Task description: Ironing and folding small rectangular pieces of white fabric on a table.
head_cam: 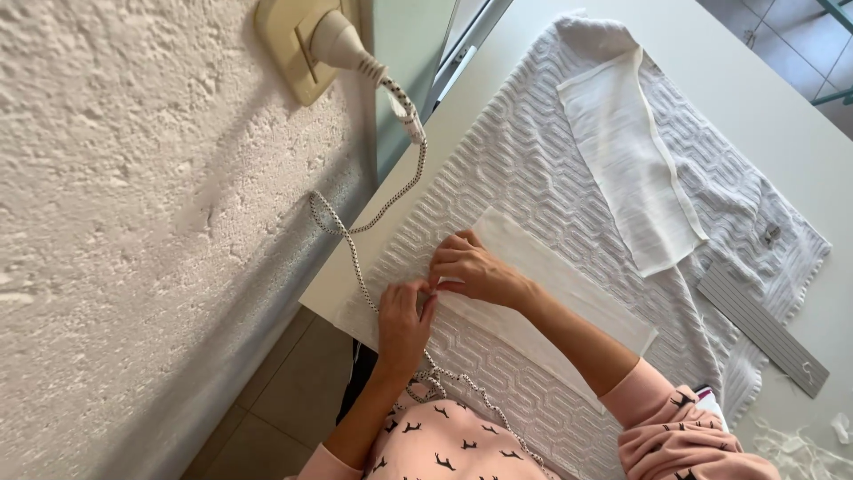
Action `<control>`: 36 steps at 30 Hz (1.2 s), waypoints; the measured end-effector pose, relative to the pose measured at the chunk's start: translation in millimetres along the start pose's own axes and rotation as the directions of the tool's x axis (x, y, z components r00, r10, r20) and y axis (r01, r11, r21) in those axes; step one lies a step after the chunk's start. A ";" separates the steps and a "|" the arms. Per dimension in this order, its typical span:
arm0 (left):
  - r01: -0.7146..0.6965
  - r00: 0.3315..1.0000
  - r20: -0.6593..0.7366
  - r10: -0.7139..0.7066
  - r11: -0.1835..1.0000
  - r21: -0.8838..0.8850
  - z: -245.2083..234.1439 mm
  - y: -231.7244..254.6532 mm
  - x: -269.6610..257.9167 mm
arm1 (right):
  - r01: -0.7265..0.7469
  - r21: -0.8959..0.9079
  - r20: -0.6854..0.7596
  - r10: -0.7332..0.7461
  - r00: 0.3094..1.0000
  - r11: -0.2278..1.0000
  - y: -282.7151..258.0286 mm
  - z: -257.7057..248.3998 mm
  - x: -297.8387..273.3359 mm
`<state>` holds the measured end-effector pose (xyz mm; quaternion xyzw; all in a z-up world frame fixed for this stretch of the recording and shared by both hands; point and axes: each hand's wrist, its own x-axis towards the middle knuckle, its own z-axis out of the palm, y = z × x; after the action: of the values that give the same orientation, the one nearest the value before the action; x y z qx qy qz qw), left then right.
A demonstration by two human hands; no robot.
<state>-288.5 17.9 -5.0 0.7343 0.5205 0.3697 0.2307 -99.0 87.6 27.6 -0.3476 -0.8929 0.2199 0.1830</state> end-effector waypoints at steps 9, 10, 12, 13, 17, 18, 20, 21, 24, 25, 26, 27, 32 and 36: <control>-0.122 0.992 0.022 0.121 0.989 0.083 -12.0 -5.7 -2.5 | 0.010 0.072 -0.097 -0.003 0.995 0.997 -5.8 -2.1 -7.5; -0.124 0.992 0.025 0.122 0.989 0.082 -10.4 -7.2 -3.2 | 0.007 0.073 -0.098 0.000 0.995 0.997 -5.2 -1.4 -7.8; -0.171 0.985 0.043 0.168 0.980 0.104 -7.3 -9.8 -4.6 | 0.013 0.063 -0.106 -0.006 0.994 0.998 -4.5 -0.6 -8.9; -0.175 0.984 0.044 0.171 0.979 0.103 -7.1 -9.9 -4.7 | 0.011 0.062 -0.109 -0.004 0.994 0.998 -3.6 0.5 -9.8; -0.189 0.981 0.073 0.181 0.973 0.131 -6.9 -12.8 -5.5 | 0.035 0.025 -0.130 -0.032 0.991 0.999 -5.8 -1.1 -9.4; -0.198 0.978 0.096 0.185 0.970 0.143 -6.6 -14.3 -4.9 | 0.052 0.004 -0.135 -0.051 0.990 0.999 -7.0 -3.6 -7.8; -0.208 0.976 0.105 0.193 0.966 0.155 -7.5 -15.2 -3.4 | 0.058 -0.017 -0.144 -0.060 0.988 0.998 -6.2 -4.3 -10.0; -0.210 0.975 0.113 0.193 0.963 0.168 -7.9 -15.4 -3.1 | 0.066 -0.034 -0.147 -0.070 0.987 0.997 -5.9 -4.7 -11.3; -0.239 0.967 0.138 0.214 0.950 0.203 -3.5 -24.0 -5.1 | 0.076 -0.127 -0.148 -0.095 0.984 0.989 13.9 1.1 -15.5; -0.244 0.966 0.137 0.219 0.949 0.201 -4.8 -24.1 -4.0 | 0.074 -0.132 -0.150 -0.094 0.984 0.988 15.5 -1.5 -16.3; -0.257 0.962 0.147 0.228 0.940 0.225 -6.2 -24.2 -2.9 | 0.067 -0.143 -0.153 -0.089 0.984 0.987 17.1 -4.3 -16.9; -0.270 0.959 0.156 0.237 0.930 0.250 -7.7 -24.3 -1.6 | 0.061 -0.154 -0.155 -0.085 0.984 0.986 18.6 -7.0 -17.4; -0.359 0.910 0.274 0.310 0.921 0.151 -18.8 -32.3 23.9 | 0.001 -0.209 -0.151 -0.033 0.988 0.978 6.5 -23.9 -17.3; -0.425 0.831 0.421 0.363 0.903 0.061 -30.7 -27.5 51.8 | -0.134 -0.518 -0.201 0.031 0.979 0.845 -13.2 -65.2 -55.1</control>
<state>-319.2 74.6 9.8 0.9010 0.3258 0.2107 0.1941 -36.8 57.5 79.4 -0.4416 -0.8821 -0.0598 0.1529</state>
